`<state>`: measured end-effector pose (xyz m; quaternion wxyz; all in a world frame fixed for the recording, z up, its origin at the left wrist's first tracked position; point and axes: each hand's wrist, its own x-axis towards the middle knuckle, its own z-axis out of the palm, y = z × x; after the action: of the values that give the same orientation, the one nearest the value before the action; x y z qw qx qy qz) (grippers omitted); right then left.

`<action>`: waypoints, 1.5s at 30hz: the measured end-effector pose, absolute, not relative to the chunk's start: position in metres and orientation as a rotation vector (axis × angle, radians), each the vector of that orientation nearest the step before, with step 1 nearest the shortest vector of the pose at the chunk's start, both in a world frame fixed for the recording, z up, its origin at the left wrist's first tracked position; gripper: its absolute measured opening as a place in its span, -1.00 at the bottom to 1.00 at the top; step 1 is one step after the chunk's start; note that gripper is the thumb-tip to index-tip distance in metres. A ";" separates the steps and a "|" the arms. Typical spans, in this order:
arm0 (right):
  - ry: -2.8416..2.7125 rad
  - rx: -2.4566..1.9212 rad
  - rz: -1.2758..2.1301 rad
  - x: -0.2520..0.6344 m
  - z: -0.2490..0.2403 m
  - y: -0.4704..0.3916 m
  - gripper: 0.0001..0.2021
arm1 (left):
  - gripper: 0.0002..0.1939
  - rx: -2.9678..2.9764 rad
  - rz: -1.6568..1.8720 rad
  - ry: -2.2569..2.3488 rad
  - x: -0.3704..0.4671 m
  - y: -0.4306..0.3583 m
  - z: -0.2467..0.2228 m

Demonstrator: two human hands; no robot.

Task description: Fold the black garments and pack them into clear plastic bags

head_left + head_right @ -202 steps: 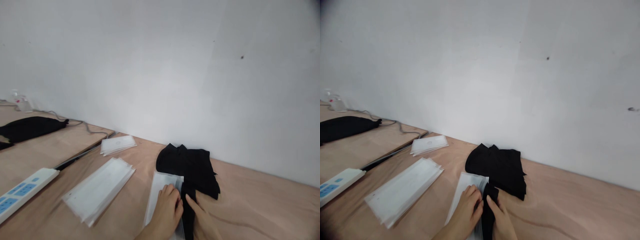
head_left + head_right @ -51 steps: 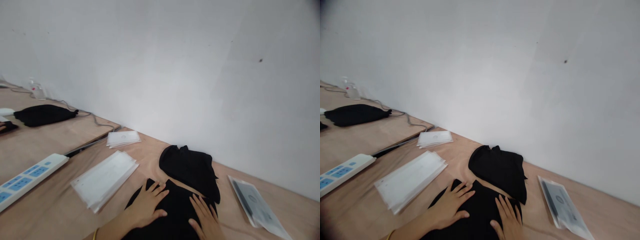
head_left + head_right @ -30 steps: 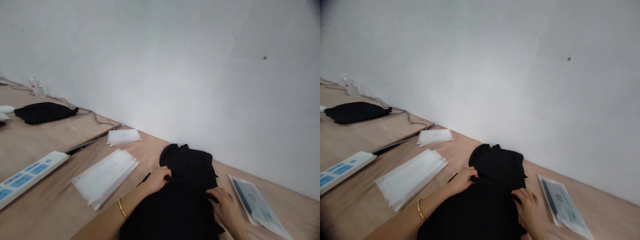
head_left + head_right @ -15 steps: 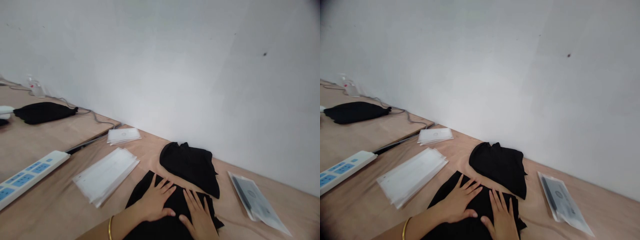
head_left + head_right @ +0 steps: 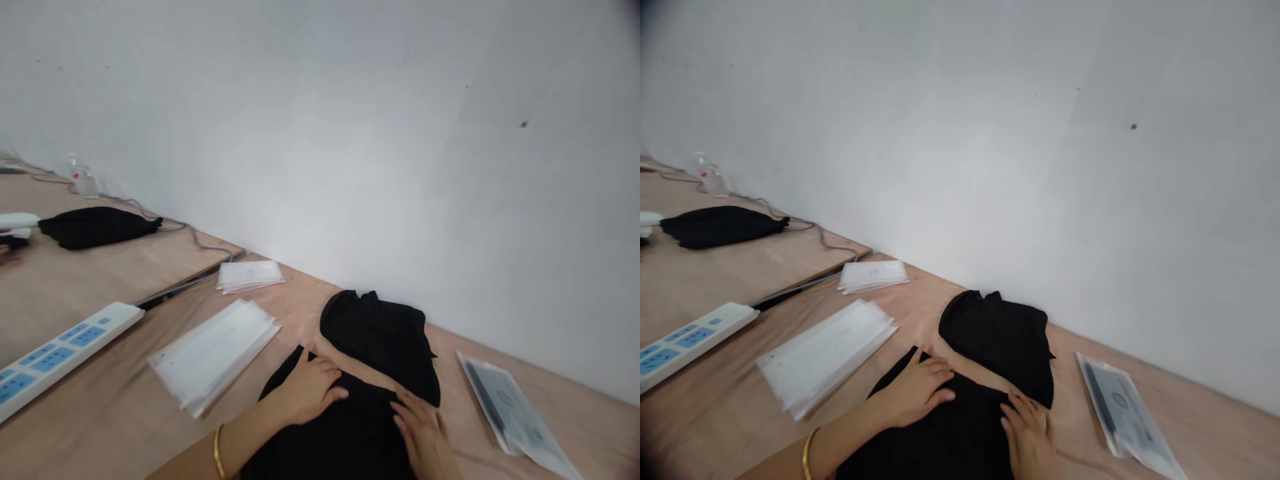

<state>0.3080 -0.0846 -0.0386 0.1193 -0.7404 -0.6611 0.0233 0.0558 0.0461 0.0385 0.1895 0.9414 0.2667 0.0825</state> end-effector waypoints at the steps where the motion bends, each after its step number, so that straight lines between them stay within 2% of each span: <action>1: -1.923 -2.128 0.129 0.311 -0.029 -0.079 -0.59 | -0.69 2.643 0.231 0.797 0.063 0.052 0.043; 3: -1.907 -2.091 0.262 0.316 -0.008 -0.068 -0.58 | -0.77 2.638 0.180 0.865 0.076 0.065 0.048; 5: -1.892 -2.113 0.349 0.318 0.010 -0.060 -0.60 | -0.71 2.629 0.099 0.902 0.084 0.079 0.049; 7: -1.881 -2.134 0.395 0.319 0.021 -0.058 -0.74 | -0.63 2.616 0.004 0.901 0.087 0.091 0.045; 9: -1.864 -2.125 0.479 0.321 0.026 -0.059 -0.89 | -0.64 2.591 -0.092 0.856 0.086 0.101 0.039; 13: -1.808 -2.058 0.646 0.330 0.032 -0.062 -0.79 | -0.68 2.517 -0.226 0.747 0.080 0.116 0.037; 17: -1.757 -2.022 0.612 0.342 0.036 -0.057 -0.89 | -0.74 2.485 -0.242 0.709 0.079 0.126 0.044; 21: -1.702 -2.011 0.536 0.356 0.032 -0.049 -0.89 | -0.74 2.518 -0.184 0.742 0.084 0.130 0.057; 24: -1.638 -1.988 0.409 0.367 0.027 -0.047 -0.84 | -0.79 2.601 -0.003 0.809 0.085 0.124 0.074; 29: -1.608 -1.890 0.244 0.366 0.015 -0.074 -0.86 | -0.86 2.725 0.227 0.812 0.066 0.079 0.091; 32: -1.734 -1.838 0.302 0.354 -0.002 -0.108 -0.87 | -0.88 2.813 0.159 0.731 0.042 0.044 0.080; 35: -1.769 -1.767 0.438 0.348 -0.016 -0.134 -0.91 | -0.79 2.768 0.081 0.611 0.018 0.028 0.066; 37: -1.579 -1.838 0.429 0.350 -0.020 -0.135 -0.80 | -0.80 2.655 0.167 0.679 0.008 0.033 0.060; 40: -1.345 -1.985 0.315 0.356 -0.026 -0.118 -0.65 | -0.76 2.494 0.372 1.011 0.007 0.062 0.050; 42: -1.364 -2.002 0.274 0.360 -0.032 -0.103 -0.71 | -0.67 2.409 0.391 1.152 0.012 0.084 0.041; 45: -1.371 -2.017 0.220 0.368 -0.041 -0.092 -0.82 | -0.71 2.295 0.360 1.206 0.020 0.111 0.023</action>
<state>0.3677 -0.0917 -0.0406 0.3397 -0.7747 -0.5266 0.0844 0.0203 0.1114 0.0231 0.2590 0.8469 0.4450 0.1329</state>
